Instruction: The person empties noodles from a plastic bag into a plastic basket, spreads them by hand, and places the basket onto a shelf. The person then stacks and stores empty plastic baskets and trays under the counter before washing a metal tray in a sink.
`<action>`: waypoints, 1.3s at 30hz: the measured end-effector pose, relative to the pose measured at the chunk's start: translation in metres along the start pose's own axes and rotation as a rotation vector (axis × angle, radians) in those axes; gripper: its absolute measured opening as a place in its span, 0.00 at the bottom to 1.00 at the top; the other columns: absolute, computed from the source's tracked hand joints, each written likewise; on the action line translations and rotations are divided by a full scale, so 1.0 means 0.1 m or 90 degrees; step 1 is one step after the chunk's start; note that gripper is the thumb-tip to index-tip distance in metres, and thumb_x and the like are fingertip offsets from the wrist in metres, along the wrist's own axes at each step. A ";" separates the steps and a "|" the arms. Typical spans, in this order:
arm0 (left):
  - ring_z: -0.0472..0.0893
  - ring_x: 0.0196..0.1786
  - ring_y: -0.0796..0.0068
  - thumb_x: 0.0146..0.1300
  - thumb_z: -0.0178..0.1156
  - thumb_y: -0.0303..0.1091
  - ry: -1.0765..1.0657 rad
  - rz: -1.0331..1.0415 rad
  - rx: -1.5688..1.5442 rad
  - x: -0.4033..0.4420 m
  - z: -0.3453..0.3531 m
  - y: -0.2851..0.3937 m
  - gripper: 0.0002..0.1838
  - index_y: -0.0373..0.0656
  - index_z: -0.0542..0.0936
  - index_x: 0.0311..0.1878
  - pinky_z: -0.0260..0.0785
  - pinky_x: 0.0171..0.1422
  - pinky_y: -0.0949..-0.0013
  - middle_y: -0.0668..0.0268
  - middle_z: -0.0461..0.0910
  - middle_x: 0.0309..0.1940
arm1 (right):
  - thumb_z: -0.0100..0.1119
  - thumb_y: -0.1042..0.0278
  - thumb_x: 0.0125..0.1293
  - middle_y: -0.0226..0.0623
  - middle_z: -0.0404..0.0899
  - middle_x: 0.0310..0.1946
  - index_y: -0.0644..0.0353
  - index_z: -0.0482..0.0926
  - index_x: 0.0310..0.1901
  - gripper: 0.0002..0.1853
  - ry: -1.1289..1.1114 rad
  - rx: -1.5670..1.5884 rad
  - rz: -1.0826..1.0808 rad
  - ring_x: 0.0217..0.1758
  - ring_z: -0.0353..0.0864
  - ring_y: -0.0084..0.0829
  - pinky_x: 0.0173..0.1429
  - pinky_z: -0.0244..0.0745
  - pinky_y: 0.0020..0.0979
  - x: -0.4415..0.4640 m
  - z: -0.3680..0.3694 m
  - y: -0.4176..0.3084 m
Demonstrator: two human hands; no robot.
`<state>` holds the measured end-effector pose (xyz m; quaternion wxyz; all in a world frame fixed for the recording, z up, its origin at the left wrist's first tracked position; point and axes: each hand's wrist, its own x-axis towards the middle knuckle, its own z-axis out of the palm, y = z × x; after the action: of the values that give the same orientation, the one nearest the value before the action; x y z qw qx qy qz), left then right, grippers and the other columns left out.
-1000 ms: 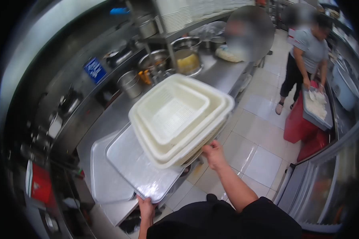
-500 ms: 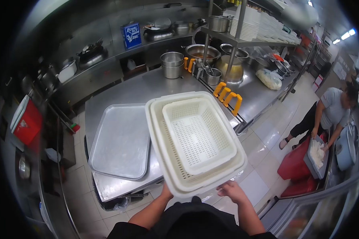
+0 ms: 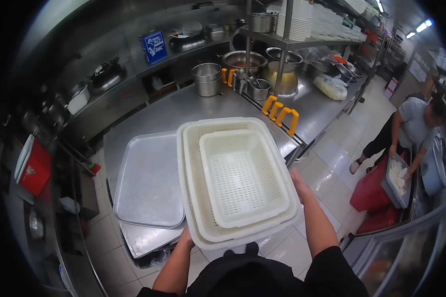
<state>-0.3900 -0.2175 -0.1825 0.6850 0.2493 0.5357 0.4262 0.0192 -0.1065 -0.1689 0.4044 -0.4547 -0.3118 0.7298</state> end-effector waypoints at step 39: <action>0.69 0.65 0.66 0.70 0.49 0.56 -0.227 -0.042 0.077 1.14 5.09 -1.87 0.36 0.38 0.62 0.72 0.61 0.69 0.65 0.56 0.67 0.66 | 0.71 0.43 0.52 0.43 0.66 0.67 0.59 0.54 0.74 0.53 0.324 0.250 -0.255 0.68 0.67 0.38 0.69 0.63 0.35 -3.23 -4.04 0.15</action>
<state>0.1582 -0.1579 -0.2371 0.7666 0.3438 0.4383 0.3195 0.4687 -0.3605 -0.2070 0.6828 -0.4654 -0.1382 0.5460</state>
